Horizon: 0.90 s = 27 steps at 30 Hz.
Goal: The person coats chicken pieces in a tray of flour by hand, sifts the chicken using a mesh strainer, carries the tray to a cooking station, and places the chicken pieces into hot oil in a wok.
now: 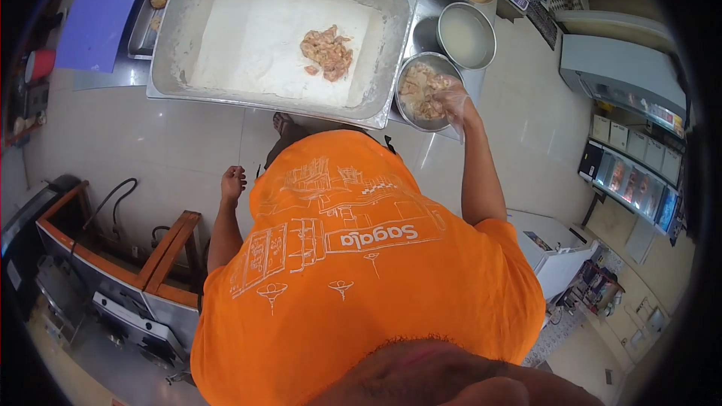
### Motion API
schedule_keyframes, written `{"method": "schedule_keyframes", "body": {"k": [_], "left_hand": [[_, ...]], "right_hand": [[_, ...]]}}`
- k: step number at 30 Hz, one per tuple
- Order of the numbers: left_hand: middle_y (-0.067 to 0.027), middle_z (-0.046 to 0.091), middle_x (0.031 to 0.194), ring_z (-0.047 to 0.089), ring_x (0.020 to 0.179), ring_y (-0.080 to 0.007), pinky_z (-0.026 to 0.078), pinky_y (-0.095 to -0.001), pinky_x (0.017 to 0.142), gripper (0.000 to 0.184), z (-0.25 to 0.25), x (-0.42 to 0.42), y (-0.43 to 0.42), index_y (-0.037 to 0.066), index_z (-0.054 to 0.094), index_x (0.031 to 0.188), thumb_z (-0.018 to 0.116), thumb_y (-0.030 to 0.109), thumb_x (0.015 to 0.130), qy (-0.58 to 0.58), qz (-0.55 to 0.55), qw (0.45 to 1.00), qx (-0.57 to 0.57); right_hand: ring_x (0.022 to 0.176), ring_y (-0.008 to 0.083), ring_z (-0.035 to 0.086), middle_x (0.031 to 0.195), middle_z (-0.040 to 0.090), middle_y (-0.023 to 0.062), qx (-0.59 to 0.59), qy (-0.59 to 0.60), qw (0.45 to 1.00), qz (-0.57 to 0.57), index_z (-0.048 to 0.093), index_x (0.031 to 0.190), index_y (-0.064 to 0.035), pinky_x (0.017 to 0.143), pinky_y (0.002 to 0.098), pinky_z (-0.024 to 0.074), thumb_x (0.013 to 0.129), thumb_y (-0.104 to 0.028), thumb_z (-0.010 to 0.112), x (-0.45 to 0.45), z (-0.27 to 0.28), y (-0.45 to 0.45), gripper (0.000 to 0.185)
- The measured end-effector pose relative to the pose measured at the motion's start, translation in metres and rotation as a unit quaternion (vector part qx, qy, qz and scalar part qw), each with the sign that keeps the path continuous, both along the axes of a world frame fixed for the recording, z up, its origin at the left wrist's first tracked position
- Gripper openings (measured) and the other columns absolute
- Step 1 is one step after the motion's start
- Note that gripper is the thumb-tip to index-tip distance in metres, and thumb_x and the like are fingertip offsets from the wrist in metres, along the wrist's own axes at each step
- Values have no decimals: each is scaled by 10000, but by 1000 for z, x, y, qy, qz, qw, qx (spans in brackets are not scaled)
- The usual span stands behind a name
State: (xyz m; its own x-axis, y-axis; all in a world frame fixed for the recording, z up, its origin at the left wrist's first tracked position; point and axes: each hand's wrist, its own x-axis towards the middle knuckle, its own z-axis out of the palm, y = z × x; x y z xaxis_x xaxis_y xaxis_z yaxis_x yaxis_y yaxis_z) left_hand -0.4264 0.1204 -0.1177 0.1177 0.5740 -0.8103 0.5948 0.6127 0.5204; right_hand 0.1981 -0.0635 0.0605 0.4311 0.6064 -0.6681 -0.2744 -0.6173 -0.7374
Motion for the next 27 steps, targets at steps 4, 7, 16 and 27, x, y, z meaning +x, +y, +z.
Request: {"method": "schedule_keyframes", "body": {"k": [4,7,16,27], "left_hand": [[-26,590,778,574,633,-113,448,-274,531,251,-13,-19,16,69,616,966,551,311,987,-32,9,998,-46],[-23,584,775,565,626,-112,445,-276,530,246,-2,-17,38,74,614,972,552,311,986,1,-8,1000,20],[-32,592,784,571,642,-115,446,-273,534,231,1,-43,69,78,612,981,544,299,983,-14,-14,999,40],[-25,587,733,564,618,-122,456,-282,529,197,11,-61,46,78,596,999,568,271,969,8,64,997,36]], "right_hand": [[712,171,666,898,675,101,-24,30,998,-56,554,1203,28,584,301,570,804,38,636,2,-30,-3,408],[675,167,655,919,677,130,42,45,991,-117,562,1155,52,529,305,544,803,40,609,-15,57,21,356],[870,142,640,1026,655,94,226,29,964,139,606,1147,-19,694,272,535,796,-151,677,-82,122,154,382],[1123,222,587,1227,613,111,67,-77,981,164,630,1209,-15,881,330,528,898,-251,663,-14,124,110,392]]}}
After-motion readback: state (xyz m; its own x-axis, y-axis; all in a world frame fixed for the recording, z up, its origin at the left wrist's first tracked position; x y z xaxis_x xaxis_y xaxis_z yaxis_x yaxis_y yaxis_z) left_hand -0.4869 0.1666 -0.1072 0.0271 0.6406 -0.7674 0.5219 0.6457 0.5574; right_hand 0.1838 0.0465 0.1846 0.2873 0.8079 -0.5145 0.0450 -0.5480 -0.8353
